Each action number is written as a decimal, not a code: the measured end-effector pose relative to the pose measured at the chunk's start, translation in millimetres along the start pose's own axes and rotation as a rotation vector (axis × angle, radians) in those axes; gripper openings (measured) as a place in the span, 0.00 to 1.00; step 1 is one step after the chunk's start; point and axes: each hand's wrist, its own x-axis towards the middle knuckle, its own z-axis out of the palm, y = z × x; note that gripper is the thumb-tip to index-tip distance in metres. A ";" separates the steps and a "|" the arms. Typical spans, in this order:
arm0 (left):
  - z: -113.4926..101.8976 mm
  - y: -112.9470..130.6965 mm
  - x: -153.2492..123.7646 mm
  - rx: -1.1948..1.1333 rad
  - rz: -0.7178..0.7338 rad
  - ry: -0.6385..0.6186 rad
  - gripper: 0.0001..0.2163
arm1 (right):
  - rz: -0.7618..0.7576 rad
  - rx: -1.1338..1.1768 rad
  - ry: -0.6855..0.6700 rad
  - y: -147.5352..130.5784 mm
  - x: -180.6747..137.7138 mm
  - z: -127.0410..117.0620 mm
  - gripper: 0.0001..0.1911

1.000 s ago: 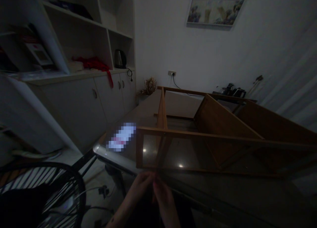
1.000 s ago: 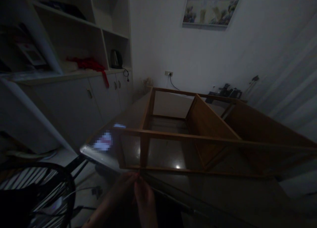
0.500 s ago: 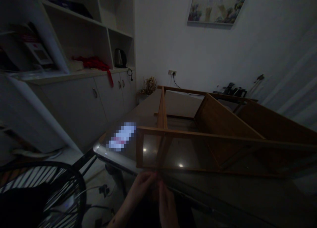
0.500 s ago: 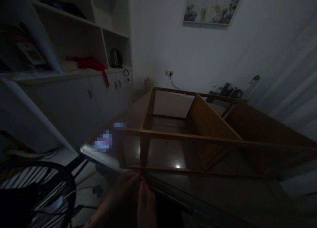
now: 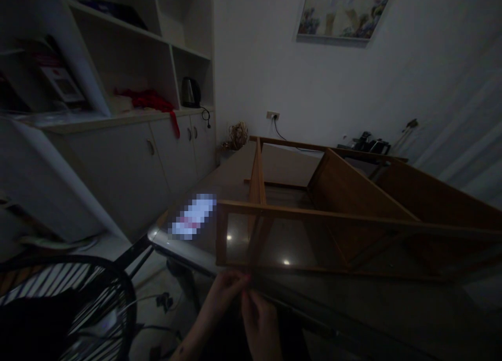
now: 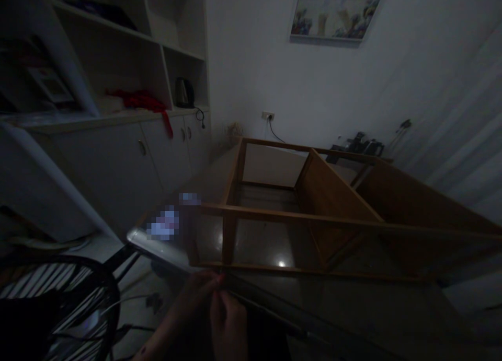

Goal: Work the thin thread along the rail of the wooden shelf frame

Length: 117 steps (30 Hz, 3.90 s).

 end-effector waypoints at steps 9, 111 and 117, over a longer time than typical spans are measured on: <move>0.6 -18.0 0.3 -0.181 -0.091 -0.101 0.22 | 0.166 0.130 0.070 13.0 -6.7 3.8 0.27; -1.0 -9.1 0.8 -0.072 -0.062 -0.063 0.22 | 0.381 0.365 0.099 21.2 -1.4 6.2 0.25; -0.5 -10.4 3.9 -0.088 -0.072 0.001 0.19 | 0.290 0.370 -0.010 4.6 3.6 1.2 0.21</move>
